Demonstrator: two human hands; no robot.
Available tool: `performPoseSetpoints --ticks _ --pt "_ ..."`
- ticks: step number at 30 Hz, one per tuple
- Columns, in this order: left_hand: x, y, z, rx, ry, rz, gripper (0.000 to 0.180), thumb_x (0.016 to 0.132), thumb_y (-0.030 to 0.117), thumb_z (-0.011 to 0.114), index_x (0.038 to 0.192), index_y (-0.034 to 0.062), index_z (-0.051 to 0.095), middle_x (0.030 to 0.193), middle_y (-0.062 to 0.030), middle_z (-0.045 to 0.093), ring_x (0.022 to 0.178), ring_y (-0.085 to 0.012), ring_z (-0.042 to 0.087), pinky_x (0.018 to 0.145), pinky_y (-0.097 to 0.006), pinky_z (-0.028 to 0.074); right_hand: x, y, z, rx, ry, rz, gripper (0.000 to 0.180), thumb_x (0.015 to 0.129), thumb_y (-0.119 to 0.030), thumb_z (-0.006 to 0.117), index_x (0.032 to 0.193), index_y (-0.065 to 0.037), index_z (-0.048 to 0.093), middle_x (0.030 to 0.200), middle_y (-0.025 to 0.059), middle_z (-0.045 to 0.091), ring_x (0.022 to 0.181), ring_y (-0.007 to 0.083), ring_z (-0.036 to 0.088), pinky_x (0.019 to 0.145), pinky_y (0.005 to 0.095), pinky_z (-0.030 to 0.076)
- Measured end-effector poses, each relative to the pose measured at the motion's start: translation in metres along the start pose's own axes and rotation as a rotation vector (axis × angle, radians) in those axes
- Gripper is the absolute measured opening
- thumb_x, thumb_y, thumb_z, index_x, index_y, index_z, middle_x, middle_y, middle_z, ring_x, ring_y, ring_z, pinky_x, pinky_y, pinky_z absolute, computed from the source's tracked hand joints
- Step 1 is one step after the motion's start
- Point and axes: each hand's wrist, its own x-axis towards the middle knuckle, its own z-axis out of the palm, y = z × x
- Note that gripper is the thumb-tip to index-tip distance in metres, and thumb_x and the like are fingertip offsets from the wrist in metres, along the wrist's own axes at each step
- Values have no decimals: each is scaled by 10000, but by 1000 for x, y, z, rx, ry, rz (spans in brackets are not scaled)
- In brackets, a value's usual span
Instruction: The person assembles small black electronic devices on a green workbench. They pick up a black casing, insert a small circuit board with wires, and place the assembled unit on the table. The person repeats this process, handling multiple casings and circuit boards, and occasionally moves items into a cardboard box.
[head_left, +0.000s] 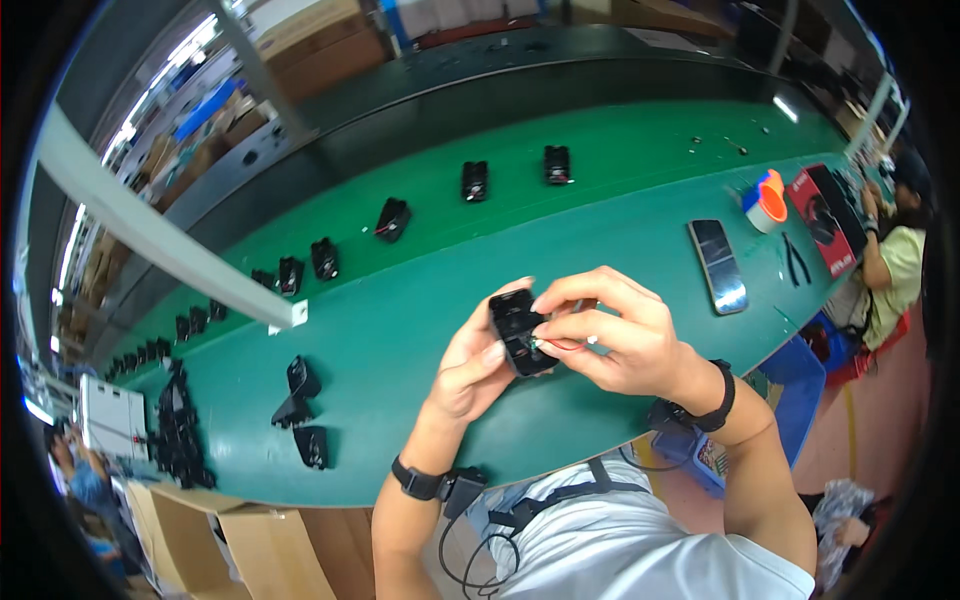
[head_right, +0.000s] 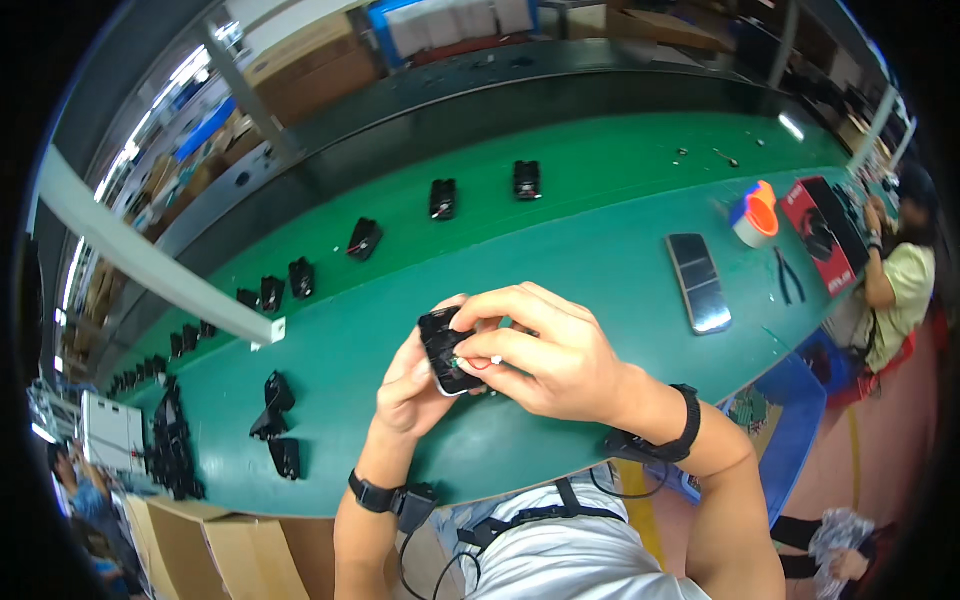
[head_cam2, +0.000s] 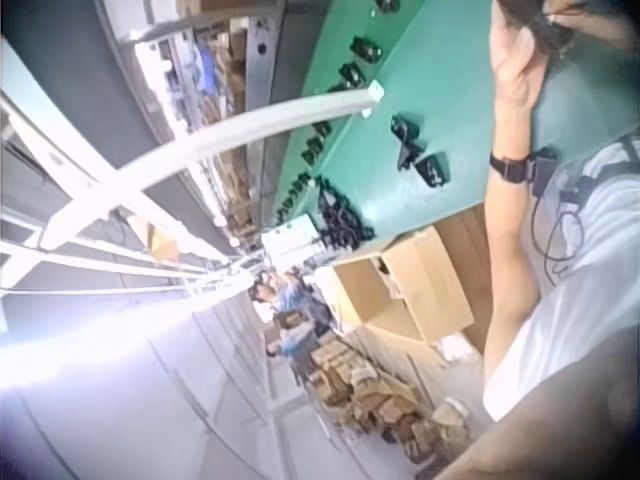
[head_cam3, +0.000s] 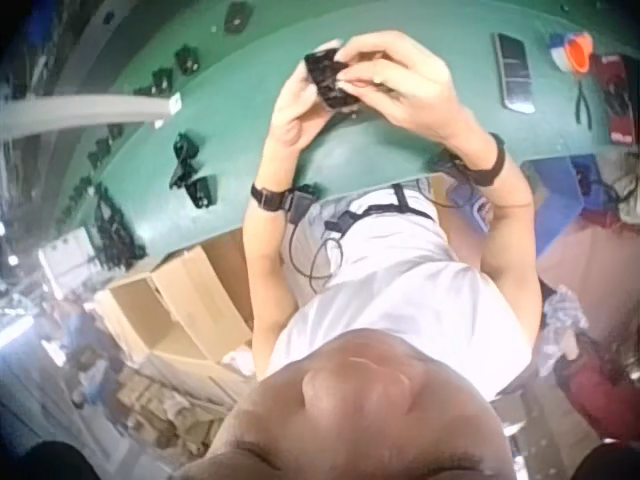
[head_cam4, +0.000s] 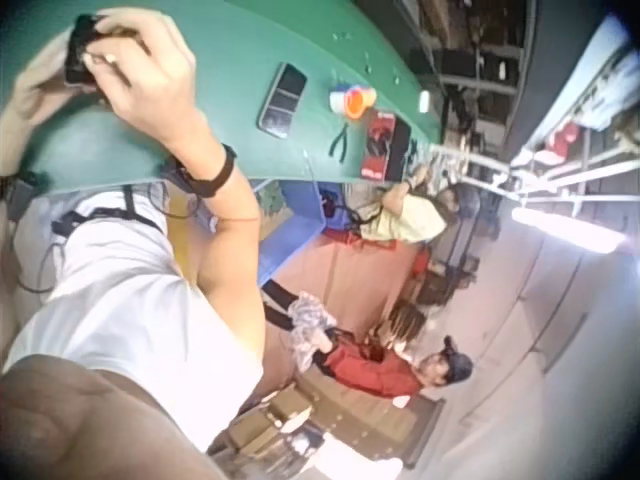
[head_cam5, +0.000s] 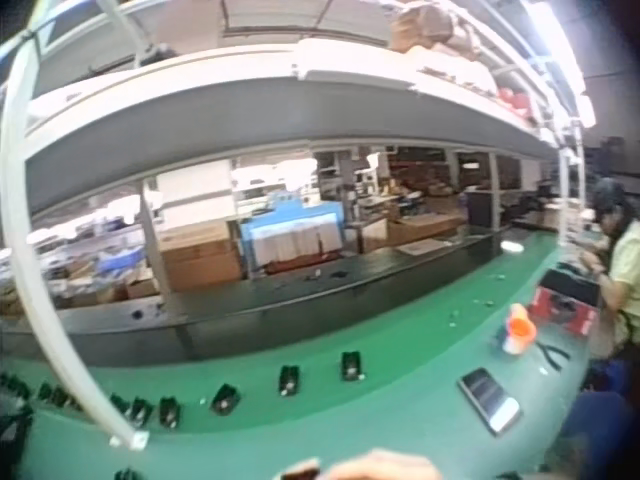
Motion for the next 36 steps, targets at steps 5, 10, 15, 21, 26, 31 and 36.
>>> performPoseSetpoints --ticks 5,10,15,21,26,31,36 --pt "-6 4 -10 -29 -10 66 757 887 245 655 1506 29 278 1363 -144 471 1256 -264 513 1070 -421 429 9 -6 18 -45 -31 -48 167 687 -9 773 823 -49 684 1036 68 669 775 217 629 623 307 531" --pt "-5 12 -14 -28 23 118 762 890 255 659 1507 26 276 1329 -124 490 1214 -239 530 1021 -398 457 17 -3 29 -103 -32 -76 207 643 -9 778 817 -48 672 1050 84 663 822 249 639 662 340 538" --pt "-4 17 -14 80 99 131 786 878 286 662 1508 23 272 1313 -149 501 1170 -235 552 984 -387 474 24 -5 28 -178 -84 -110 197 636 -22 758 803 -43 655 1069 90 657 862 273 646 692 362 543" --pt "-2 17 -11 188 90 128 791 863 307 681 1491 11 301 1288 -154 511 1176 -239 544 1005 -390 461 31 -8 25 -230 -211 -143 169 664 -35 735 811 -40 651 1131 103 636 969 298 630 768 386 542" --pt "-2 21 -12 160 82 135 775 860 280 692 1481 3 319 1286 -152 513 1194 -232 531 1016 -378 452 27 2 27 -28 -295 -31 212 709 -42 729 914 -24 678 1249 138 601 1063 341 612 864 414 531" --pt "-4 18 -23 81 64 103 651 909 163 655 1476 38 360 1283 -94 528 1105 -170 560 979 -322 470 25 -10 31 -97 -370 -33 317 669 -75 787 963 -6 689 1338 198 562 1185 398 570 945 463 510" --pt "-8 8 -30 208 46 271 652 925 219 661 1475 33 363 1365 -97 477 1248 -174 469 1057 -333 408 2 4 49 -51 -357 85 271 663 -81 795 909 9 724 1402 226 521 1238 413 545 950 472 498"
